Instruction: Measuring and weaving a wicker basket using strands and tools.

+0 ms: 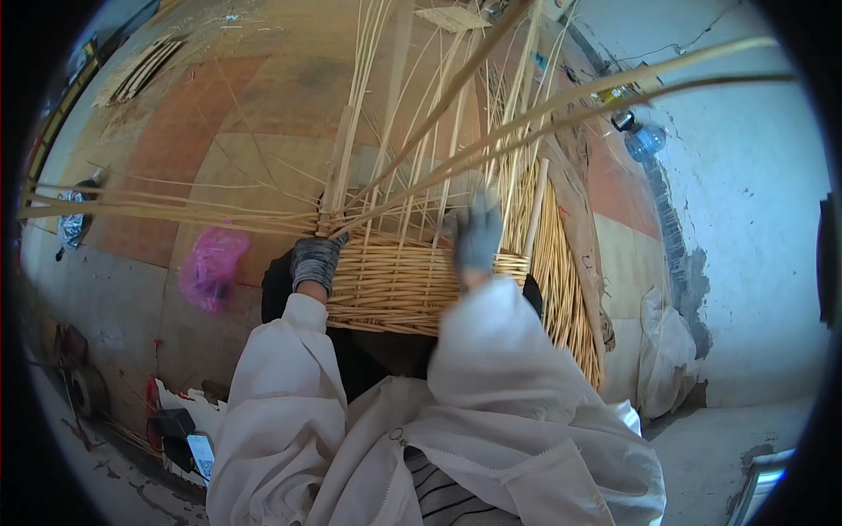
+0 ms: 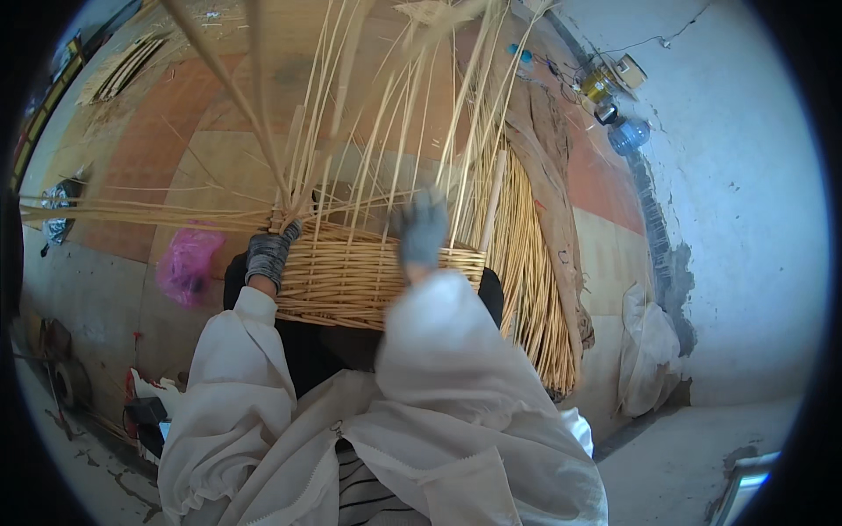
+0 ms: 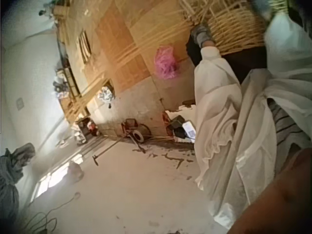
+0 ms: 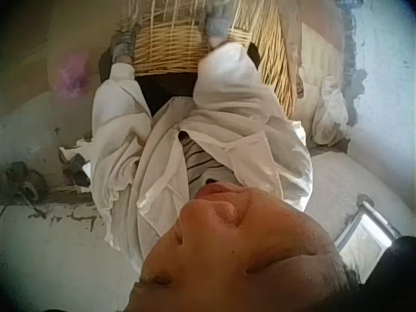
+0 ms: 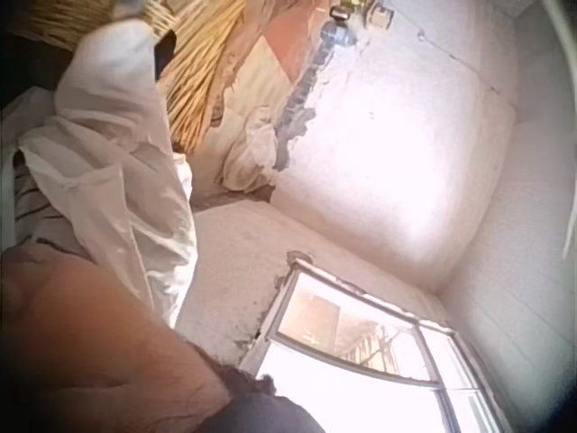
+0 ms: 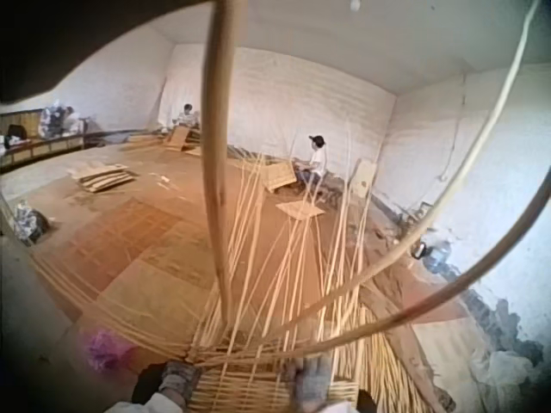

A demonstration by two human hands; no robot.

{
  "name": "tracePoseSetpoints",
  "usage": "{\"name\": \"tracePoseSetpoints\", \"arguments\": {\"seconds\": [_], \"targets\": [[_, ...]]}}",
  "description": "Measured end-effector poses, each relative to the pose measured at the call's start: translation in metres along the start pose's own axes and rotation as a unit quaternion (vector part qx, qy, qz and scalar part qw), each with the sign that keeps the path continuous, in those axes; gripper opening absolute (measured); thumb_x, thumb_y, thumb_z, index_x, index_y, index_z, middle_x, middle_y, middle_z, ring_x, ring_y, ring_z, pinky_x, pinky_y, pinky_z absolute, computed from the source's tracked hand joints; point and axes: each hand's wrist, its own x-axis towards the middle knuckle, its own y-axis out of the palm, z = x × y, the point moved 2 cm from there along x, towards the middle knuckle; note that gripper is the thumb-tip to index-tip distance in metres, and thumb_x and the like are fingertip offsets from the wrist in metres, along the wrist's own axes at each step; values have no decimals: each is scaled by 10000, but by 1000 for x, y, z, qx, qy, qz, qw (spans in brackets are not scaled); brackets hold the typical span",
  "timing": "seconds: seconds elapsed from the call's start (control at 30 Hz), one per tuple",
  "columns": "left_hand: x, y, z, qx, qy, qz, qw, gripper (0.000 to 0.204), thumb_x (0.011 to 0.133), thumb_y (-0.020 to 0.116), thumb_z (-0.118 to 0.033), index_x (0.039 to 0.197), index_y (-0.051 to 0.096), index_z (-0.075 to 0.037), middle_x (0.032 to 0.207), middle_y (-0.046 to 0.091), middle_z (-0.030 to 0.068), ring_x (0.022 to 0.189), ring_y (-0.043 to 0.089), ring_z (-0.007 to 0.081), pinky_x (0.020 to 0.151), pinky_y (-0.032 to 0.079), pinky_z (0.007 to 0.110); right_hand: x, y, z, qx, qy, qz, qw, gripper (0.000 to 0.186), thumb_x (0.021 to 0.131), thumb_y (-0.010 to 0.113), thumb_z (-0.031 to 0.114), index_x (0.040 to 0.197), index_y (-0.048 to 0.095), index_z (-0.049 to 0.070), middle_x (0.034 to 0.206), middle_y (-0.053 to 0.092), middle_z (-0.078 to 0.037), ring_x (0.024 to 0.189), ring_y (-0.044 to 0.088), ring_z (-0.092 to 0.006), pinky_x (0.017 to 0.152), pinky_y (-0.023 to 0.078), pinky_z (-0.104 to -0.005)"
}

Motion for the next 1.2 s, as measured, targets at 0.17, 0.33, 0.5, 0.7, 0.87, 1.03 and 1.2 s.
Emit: {"name": "tracePoseSetpoints", "arguments": {"seconds": [0.17, 0.33, 0.5, 0.7, 0.87, 1.03, 1.2], "targets": [[-58, -8, -62, -38, -9, 80, 996, 415, 756, 662, -281, 1061, 573, -14, 910, 632, 145, 806, 591, 242, 755, 468, 301, -30, -41, 25, -70, -64, -126, 987, 159, 904, 454, 93, 1033, 478, 3, 715, 507, -25, 521, 423, -104, 467, 388, -263], [-107, 10, -51, 39, 339, -87, 936, 264, 839, 516, -133, 1067, 558, -7, 964, 605, 188, 841, 583, 311, 784, 466, 339, -32, -46, 8, -51, -44, -110, 992, 119, 912, 430, 78, 1001, 469, 11, 681, 474, -55, 531, 441, -133, 489, 425, -308], [-27, 53, -97, 411, 136, 11, 901, 332, 859, 475, -170, 1148, 509, -11, 1065, 569, 226, 970, 566, 347, 833, 449, 406, -35, 2, 24, -189, -7, -57, 980, 62, 887, 443, 27, 937, 461, 58, 666, 472, -31, 528, 457, -159, 467, 450, -310], [-22, 66, -135, 495, 87, 87, 860, 392, 803, 562, -295, 1078, 572, -16, 1032, 567, 266, 956, 551, 407, 840, 449, 391, -57, -6, 40, 81, 86, -90, 989, 86, 852, 532, 72, 918, 485, 43, 718, 530, -76, 674, 577, -200, 645, 554, -346], [-47, 79, -131, 335, 297, 161, 880, 478, 751, 638, -384, 1036, 590, -4, 969, 607, 233, 921, 589, 337, 797, 463, 382, -71, -54, 73, -28, 91, -159, 983, 107, 822, 553, 15, 889, 471, 30, 806, 553, -98, 806, 608, -239, 709, 567, -337], [-67, 86, -105, 242, 185, 232, 924, 335, 744, 694, -289, 857, 604, 13, 706, 614, 101, 624, 560, 174, 606, 461, 285, -13, -40, 93, -503, 87, 60, 858, 161, 820, 534, 18, 975, 515, 56, 1026, 504, -132, 1003, 528, -264, 831, 485, -409], [-75, 94, -108, 198, 141, 155, 958, 297, 797, 619, -292, 823, 621, 4, 678, 620, 86, 606, 561, 163, 594, 458, 300, 57, 21, 68, -624, -210, 16, 753, 379, 796, 556, 98, 1164, 484, 44, 1112, 473, -228, 1082, 472, -319, 943, 368, -370]]}}
